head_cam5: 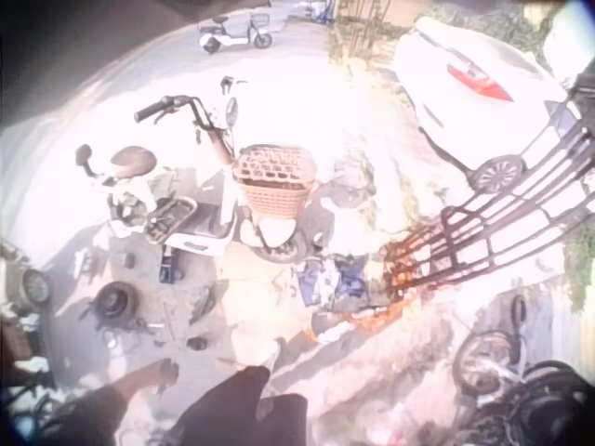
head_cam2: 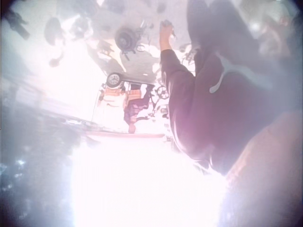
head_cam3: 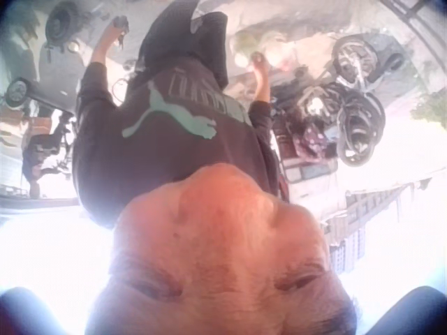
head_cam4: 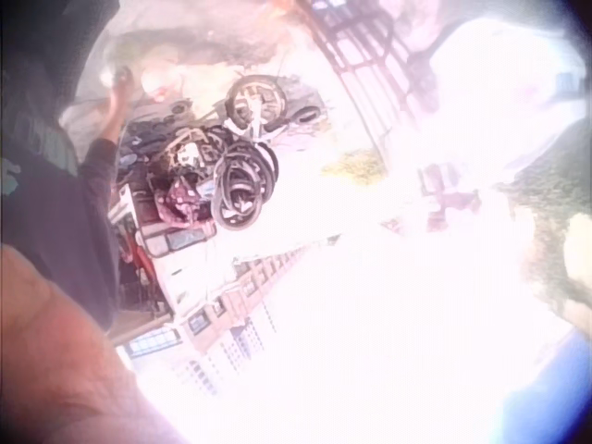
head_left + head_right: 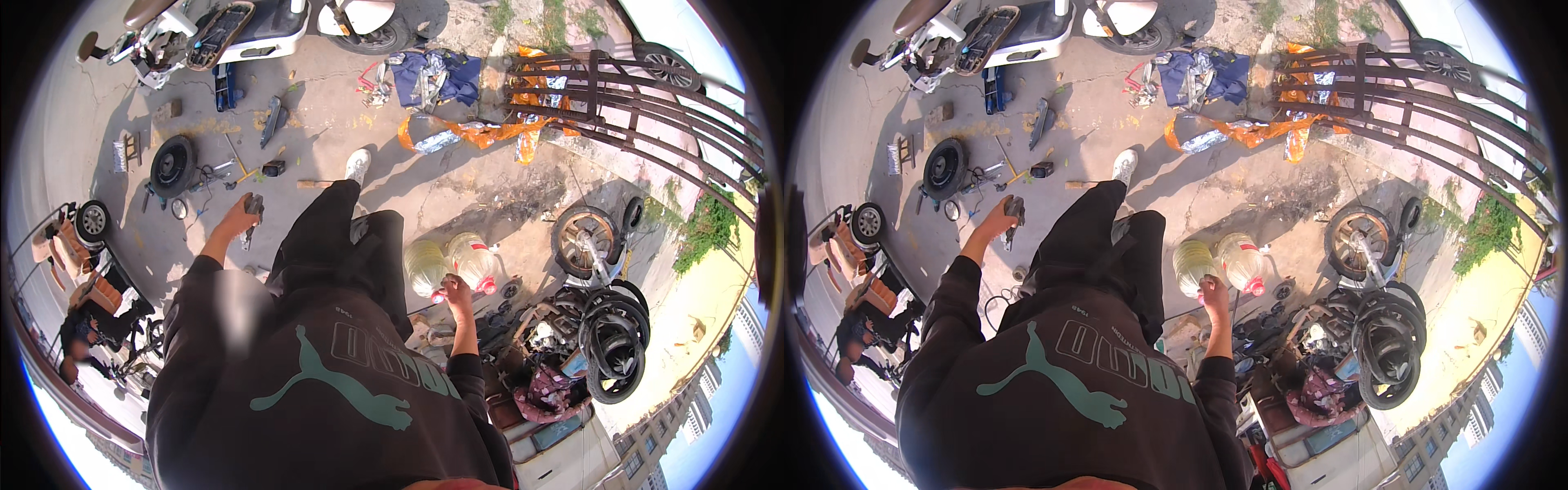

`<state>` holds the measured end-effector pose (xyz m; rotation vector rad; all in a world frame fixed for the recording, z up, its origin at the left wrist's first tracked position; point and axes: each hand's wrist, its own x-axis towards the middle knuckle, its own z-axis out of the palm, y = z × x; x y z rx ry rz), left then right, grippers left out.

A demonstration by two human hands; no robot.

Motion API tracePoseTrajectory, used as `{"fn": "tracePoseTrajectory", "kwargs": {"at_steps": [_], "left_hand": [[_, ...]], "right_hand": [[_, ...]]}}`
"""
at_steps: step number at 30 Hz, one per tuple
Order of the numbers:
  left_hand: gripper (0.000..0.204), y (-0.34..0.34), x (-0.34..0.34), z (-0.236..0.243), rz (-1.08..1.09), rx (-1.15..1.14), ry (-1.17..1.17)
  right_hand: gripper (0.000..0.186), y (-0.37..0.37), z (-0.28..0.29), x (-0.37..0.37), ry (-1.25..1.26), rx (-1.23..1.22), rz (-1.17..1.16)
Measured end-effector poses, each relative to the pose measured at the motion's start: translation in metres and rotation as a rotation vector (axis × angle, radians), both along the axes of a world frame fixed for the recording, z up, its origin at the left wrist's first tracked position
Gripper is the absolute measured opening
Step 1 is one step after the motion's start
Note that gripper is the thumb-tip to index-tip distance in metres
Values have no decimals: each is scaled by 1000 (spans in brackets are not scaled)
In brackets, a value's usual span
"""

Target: The person removes a scooter wheel, detaches the brake assembly, and cleans the brake components with a rag. They then handle a power tool and plug it into an extension cord.

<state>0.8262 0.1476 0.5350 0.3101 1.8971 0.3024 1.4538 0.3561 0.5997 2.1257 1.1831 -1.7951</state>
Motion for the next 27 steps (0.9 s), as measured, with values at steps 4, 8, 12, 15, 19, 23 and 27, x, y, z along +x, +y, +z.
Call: {"fn": "tracePoseTrajectory", "kwargs": {"at_steps": [4, 8, 12, 15, 19, 23, 27], "left_hand": [[90, 135, 29, 67, 139, 261, -96], [88, 215, 71, 113, 394, 424, -164], [87, 251, 149, 111, 867, 512, -321], [85, 265, 210, 91, 1255, 557, -424], [79, 290, 294, 52, 1687, 461, -490], [91, 316, 335, -9, 1756, 433, -502], [96, 334, 378, -107, 1778, 513, -363]], "right_hand": [[41, 90, -6, 13, -122, -19, 299], [49, 230, -11, -26, -248, 22, 656], [49, 362, -76, -79, -199, 21, 722], [44, 413, -145, -117, 26, 83, 628], [39, 457, -186, -198, 45, -15, 750], [48, 479, -235, -208, -192, 83, 1016], [62, 494, -298, -254, -422, 169, 1391]]}}
